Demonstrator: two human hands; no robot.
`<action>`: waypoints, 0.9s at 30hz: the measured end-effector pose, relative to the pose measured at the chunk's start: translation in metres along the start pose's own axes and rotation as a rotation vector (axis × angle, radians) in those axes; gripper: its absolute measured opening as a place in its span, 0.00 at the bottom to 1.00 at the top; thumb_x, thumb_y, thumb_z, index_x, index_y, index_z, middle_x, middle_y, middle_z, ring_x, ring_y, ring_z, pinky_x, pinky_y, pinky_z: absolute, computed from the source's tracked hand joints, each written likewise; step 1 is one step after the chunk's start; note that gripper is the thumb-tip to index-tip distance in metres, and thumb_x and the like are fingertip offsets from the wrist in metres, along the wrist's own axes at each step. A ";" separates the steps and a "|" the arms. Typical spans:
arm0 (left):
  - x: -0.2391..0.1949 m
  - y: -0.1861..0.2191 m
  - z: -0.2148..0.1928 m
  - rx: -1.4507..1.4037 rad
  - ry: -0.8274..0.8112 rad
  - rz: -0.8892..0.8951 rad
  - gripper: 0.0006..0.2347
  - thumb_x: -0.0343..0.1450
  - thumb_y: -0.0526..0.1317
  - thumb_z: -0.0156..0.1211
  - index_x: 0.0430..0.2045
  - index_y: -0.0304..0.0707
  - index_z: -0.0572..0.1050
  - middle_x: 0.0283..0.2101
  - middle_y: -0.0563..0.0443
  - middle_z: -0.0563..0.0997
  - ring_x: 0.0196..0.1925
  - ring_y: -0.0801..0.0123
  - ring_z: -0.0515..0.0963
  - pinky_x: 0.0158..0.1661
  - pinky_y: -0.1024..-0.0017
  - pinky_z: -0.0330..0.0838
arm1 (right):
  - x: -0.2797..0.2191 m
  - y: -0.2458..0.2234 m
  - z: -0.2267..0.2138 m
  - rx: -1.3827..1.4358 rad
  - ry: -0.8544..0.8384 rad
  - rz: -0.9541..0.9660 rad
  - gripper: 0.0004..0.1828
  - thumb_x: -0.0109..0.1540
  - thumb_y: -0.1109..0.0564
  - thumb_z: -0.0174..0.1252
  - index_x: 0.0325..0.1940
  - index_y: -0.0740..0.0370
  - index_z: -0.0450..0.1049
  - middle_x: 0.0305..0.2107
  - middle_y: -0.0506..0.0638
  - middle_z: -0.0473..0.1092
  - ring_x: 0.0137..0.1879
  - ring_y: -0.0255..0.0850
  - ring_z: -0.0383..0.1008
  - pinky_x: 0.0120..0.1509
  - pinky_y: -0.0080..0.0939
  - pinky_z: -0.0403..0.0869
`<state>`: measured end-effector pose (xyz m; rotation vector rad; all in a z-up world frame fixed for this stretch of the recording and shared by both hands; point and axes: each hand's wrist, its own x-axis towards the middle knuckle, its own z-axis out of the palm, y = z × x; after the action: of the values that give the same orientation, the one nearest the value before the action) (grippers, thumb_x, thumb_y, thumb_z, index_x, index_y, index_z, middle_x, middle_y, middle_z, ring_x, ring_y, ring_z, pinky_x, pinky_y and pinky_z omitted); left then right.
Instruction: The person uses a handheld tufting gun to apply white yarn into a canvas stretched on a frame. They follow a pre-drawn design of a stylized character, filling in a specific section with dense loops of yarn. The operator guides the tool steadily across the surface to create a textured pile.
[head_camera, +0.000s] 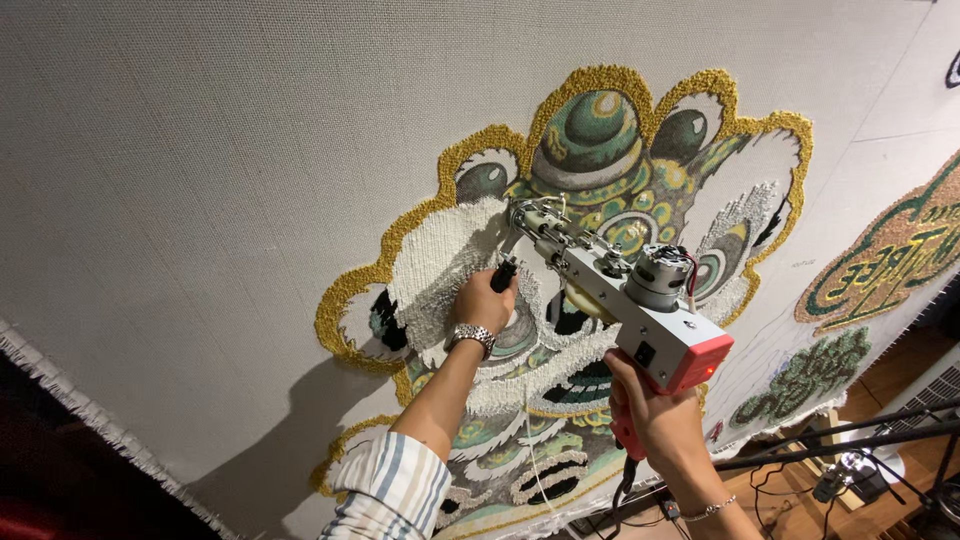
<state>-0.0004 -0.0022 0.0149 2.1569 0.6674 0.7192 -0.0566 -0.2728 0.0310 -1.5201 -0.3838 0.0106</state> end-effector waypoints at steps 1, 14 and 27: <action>-0.001 0.000 -0.001 0.005 0.003 0.015 0.14 0.72 0.50 0.62 0.25 0.40 0.83 0.21 0.44 0.83 0.20 0.58 0.81 0.22 0.60 0.72 | 0.000 0.001 0.000 -0.001 -0.005 -0.004 0.11 0.62 0.55 0.63 0.38 0.67 0.76 0.15 0.48 0.66 0.19 0.35 0.65 0.22 0.39 0.66; 0.024 -0.022 0.040 -0.411 -0.230 0.297 0.22 0.68 0.57 0.72 0.46 0.41 0.80 0.40 0.49 0.86 0.35 0.70 0.84 0.36 0.69 0.78 | -0.002 -0.008 -0.016 0.161 -0.053 0.094 0.13 0.61 0.54 0.63 0.36 0.67 0.71 0.17 0.48 0.64 0.18 0.37 0.63 0.21 0.40 0.64; -0.034 0.025 0.073 -0.481 -0.575 0.149 0.19 0.70 0.56 0.65 0.36 0.38 0.86 0.31 0.58 0.86 0.17 0.80 0.70 0.22 0.78 0.68 | -0.011 0.015 -0.120 0.411 -0.052 0.152 0.18 0.59 0.51 0.62 0.47 0.64 0.71 0.24 0.47 0.63 0.27 0.38 0.64 0.26 0.39 0.64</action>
<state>0.0300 -0.0746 -0.0159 1.8361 0.0218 0.2612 -0.0334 -0.3909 0.0135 -1.1400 -0.2854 0.2360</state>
